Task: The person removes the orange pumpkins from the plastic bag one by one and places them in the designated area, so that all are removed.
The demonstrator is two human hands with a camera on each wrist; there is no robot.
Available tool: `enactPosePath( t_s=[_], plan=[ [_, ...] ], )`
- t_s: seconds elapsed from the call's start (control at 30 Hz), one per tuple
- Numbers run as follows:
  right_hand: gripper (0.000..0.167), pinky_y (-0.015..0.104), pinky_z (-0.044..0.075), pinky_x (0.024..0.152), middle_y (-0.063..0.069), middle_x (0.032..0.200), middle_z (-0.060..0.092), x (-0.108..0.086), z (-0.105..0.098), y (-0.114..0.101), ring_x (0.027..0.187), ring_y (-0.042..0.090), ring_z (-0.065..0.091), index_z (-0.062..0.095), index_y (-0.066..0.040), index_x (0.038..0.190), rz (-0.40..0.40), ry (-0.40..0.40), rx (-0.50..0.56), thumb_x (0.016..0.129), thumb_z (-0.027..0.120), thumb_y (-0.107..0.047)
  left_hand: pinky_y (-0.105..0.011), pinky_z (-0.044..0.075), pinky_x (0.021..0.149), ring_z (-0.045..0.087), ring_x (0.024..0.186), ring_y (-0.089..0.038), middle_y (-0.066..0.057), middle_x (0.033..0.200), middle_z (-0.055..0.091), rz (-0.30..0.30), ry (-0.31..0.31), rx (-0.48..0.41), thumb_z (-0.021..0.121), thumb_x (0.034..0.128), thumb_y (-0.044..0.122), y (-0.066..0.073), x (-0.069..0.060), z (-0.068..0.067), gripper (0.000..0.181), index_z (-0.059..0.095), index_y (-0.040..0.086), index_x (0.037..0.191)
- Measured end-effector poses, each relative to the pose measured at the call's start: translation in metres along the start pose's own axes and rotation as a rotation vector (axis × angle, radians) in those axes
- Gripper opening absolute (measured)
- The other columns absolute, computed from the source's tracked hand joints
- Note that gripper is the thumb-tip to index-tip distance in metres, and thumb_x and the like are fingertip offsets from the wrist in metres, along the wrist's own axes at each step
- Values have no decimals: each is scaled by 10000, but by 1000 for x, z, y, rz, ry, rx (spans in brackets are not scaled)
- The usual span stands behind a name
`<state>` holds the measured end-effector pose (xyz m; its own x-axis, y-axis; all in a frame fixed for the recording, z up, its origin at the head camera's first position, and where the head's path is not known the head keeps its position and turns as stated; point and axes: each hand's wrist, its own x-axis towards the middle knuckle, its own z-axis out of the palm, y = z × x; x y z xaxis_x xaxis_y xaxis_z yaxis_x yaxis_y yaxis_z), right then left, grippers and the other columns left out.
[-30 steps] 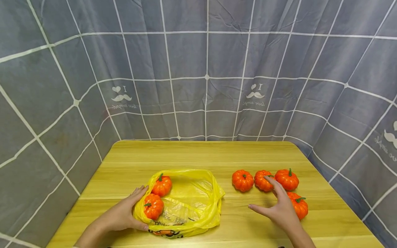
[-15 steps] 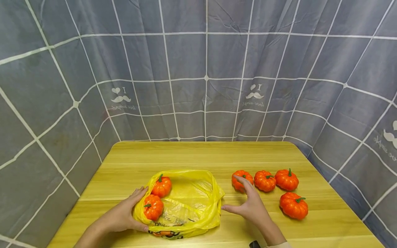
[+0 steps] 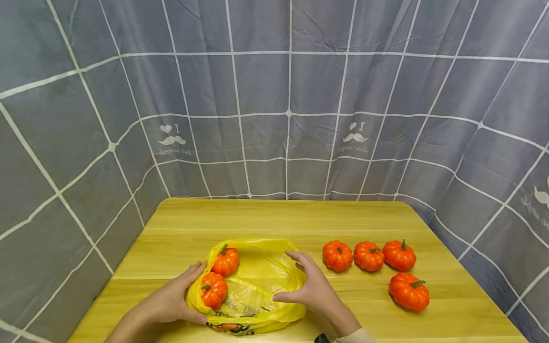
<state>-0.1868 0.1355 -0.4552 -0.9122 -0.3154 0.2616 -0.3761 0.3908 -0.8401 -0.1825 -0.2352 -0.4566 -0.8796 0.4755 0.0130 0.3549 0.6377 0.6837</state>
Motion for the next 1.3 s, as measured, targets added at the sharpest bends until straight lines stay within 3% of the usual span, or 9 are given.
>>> enactPosePath(
  t_s=[0.2,0.4,0.73,1.3],
  plan=[
    [956,520,410,1080,129,1457,500,6,22,-7,1344,342,461,484,-99,1461,-38,-99,-2,668,956,-346,-749,169,1074,140,1423,-586,-368,1577,159,-22,-2,0,927,611,519,2,1,1,1289,258,-11,1577],
    [947,466,425,1080,54,1448,507,11,40,-18,1326,340,477,484,-142,1470,-32,-164,-38,676,950,-365,-739,164,1077,146,1416,-594,-383,1568,159,-14,-1,4,933,611,497,5,-1,1,1285,258,-23,1573],
    [914,458,425,1081,97,1449,521,21,65,-26,1311,339,495,500,-90,1453,-11,-221,-1,693,947,-328,-740,177,1077,150,1417,-593,-380,1568,171,-19,0,17,937,611,490,5,-1,3,1280,264,-19,1572],
    [811,322,484,1005,-92,1376,544,34,109,-31,1253,161,530,574,-177,1392,15,-260,-36,692,942,-360,-774,205,1045,111,1411,-615,-398,1565,149,-46,28,31,943,595,504,8,-3,4,1271,292,32,1580]
  ],
)
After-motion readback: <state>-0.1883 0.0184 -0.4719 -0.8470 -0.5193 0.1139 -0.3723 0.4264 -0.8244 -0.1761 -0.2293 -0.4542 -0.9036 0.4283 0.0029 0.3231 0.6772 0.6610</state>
